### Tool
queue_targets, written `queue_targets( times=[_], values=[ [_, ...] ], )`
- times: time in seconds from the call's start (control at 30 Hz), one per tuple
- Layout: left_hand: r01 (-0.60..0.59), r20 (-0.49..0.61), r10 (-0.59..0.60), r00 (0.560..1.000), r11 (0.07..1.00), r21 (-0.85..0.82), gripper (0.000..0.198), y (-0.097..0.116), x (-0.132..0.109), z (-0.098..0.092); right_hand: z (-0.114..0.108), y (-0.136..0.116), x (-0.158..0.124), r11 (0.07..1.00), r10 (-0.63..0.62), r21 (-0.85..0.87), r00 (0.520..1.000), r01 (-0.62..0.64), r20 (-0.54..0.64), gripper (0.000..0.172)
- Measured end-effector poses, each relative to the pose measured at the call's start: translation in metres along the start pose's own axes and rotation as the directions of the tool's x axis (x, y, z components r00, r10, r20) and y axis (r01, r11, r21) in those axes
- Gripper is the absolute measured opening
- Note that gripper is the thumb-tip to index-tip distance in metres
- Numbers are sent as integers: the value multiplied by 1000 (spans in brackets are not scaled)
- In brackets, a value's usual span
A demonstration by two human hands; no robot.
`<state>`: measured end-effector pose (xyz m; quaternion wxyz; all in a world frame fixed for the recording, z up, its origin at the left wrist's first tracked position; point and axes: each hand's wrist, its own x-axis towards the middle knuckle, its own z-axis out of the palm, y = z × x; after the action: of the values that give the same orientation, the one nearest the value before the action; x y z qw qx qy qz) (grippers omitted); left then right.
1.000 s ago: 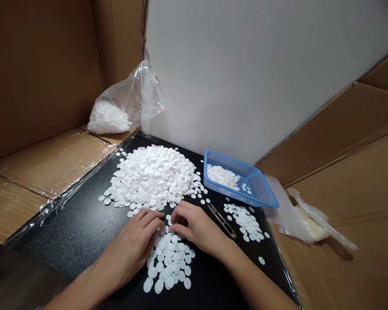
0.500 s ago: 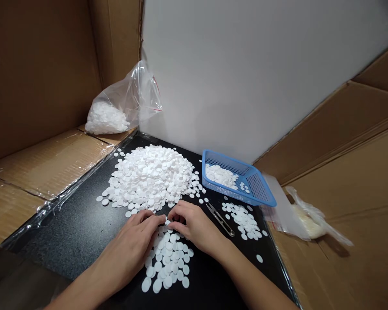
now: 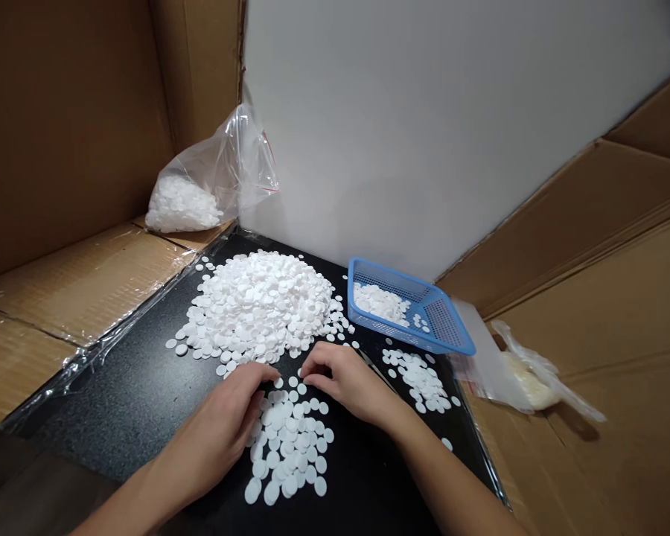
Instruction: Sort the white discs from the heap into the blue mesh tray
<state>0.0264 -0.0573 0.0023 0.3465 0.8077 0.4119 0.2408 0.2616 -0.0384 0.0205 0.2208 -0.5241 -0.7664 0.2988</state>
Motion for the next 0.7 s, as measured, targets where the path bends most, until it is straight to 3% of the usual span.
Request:
queue_targets(
  times=[0.07, 0.23, 0.47, 0.57, 0.7],
  values=[
    [41, -6, -42, 999, 998, -42, 24, 2, 2, -2, -5, 1, 0, 998, 29, 49, 999, -31, 39, 17],
    [100, -43, -107, 993, 984, -151, 23, 3, 5, -7, -8, 5, 0, 974, 181, 145, 982, -172, -52, 18],
    [91, -73, -109, 991, 974, -209, 22, 0, 5, -7, 1, 0, -1, 920, 171, 348, 984, -181, 58, 16],
    [92, -15, -96, 995, 984, -153, 22, 3, 3, -7, 5, -8, -4, 886, 137, 425, 981, -184, 138, 16],
    [-28, 107, 29, 994, 1000, -13, 27, 9, -2, -8, 10, -10, -4, 865, 108, 465, 974, -190, 197, 17]
  ],
)
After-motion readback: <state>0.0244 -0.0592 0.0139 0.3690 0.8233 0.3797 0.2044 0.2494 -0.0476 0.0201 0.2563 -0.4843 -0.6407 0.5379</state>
